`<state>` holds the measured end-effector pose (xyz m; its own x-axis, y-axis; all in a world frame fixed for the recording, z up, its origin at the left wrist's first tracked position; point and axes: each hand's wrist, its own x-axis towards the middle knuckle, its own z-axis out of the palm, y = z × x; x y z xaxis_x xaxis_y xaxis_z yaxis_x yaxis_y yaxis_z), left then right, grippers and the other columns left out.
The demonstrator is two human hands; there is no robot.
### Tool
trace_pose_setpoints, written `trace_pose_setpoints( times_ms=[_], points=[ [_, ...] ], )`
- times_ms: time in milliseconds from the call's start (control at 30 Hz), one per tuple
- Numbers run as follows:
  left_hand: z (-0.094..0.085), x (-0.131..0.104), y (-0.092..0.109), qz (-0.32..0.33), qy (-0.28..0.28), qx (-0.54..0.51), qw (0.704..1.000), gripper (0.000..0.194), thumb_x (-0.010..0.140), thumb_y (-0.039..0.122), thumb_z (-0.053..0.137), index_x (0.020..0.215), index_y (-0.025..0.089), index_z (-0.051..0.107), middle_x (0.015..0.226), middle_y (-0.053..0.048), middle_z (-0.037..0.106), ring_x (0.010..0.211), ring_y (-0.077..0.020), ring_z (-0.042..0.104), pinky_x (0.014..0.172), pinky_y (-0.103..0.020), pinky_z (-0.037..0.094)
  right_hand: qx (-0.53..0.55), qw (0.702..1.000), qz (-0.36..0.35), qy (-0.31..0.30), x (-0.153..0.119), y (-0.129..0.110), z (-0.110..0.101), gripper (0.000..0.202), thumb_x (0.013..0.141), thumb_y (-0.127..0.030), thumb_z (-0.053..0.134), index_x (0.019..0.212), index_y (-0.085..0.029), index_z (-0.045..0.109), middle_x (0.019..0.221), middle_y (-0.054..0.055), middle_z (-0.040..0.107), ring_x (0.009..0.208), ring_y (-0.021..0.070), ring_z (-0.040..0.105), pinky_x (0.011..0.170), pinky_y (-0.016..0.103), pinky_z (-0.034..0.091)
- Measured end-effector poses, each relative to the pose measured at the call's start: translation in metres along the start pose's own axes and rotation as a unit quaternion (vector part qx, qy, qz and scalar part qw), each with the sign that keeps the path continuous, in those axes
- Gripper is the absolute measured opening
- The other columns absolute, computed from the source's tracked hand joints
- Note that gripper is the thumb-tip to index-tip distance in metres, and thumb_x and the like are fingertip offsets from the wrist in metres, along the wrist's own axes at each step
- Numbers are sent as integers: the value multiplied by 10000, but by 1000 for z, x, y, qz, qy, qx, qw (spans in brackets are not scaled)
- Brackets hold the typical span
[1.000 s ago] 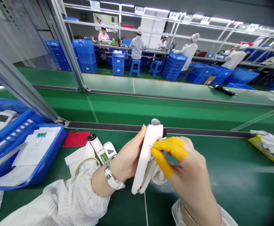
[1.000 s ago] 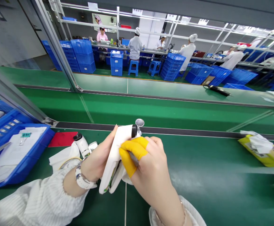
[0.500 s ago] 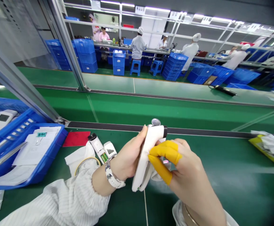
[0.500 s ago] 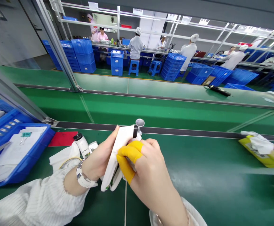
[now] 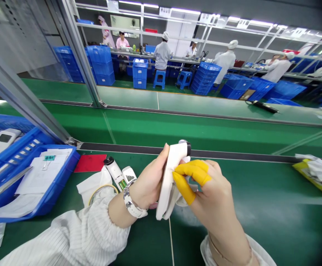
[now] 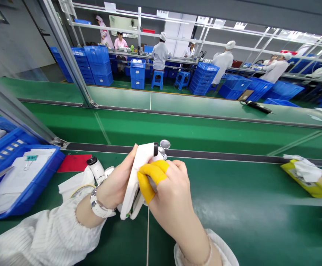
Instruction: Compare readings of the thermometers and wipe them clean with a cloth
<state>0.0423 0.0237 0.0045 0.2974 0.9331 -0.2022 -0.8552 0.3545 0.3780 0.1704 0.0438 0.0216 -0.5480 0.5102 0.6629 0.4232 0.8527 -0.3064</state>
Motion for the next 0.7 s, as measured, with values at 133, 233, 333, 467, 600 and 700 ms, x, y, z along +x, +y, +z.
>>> trace_pose_setpoints(
  times_ms=[133, 233, 333, 467, 600, 700],
  points=[
    [-2, 2, 0, 16, 15, 17, 1000, 516, 861, 567, 379, 903, 126, 644, 717, -41, 621, 618, -123, 570, 672, -229, 469, 0, 1000, -6, 7, 3, 2, 6, 100, 809, -108, 576, 823, -206, 590, 738, -9, 637, 674, 175, 557, 711, 343, 360],
    [-2, 2, -3, 18, 28, 33, 999, 499, 853, 563, 409, 998, 144, 637, 784, -59, 650, 654, -144, 593, 653, -241, 471, -14, 999, -5, 32, 3, 6, 7, 77, 824, -120, 571, 828, -195, 589, 734, 4, 627, 691, 179, 550, 694, 336, 371],
    [-2, 2, -5, 0, 17, 33, 999, 478, 852, 550, 427, 1054, 164, 623, 810, -59, 659, 671, -151, 605, 640, -249, 475, -14, 999, 0, 46, 3, 9, 3, 70, 829, -119, 568, 846, -186, 577, 750, 18, 620, 707, 180, 537, 672, 324, 379],
    [-1, 1, -4, -5, 9, 16, 1000, 480, 846, 559, 432, 887, 132, 648, 728, -43, 633, 636, -131, 588, 629, -228, 468, 43, 997, -6, -61, 2, 7, -4, 114, 816, -103, 568, 840, -214, 560, 758, -4, 607, 678, 159, 525, 662, 308, 379],
    [-1, 1, -4, -5, 16, 22, 1000, 471, 837, 559, 453, 909, 135, 645, 745, -41, 633, 664, -133, 590, 649, -228, 465, 24, 999, -7, -47, 2, 7, -6, 99, 819, -115, 567, 836, -213, 565, 757, -1, 620, 670, 161, 532, 666, 317, 380],
    [0, 0, -6, -2, 30, 44, 999, 449, 844, 544, 453, 987, 158, 634, 778, -46, 648, 667, -149, 593, 648, -251, 465, -1, 1000, -1, 7, 2, 8, -7, 90, 825, -124, 559, 857, -207, 571, 756, 9, 634, 703, 178, 553, 669, 323, 389]
  ],
)
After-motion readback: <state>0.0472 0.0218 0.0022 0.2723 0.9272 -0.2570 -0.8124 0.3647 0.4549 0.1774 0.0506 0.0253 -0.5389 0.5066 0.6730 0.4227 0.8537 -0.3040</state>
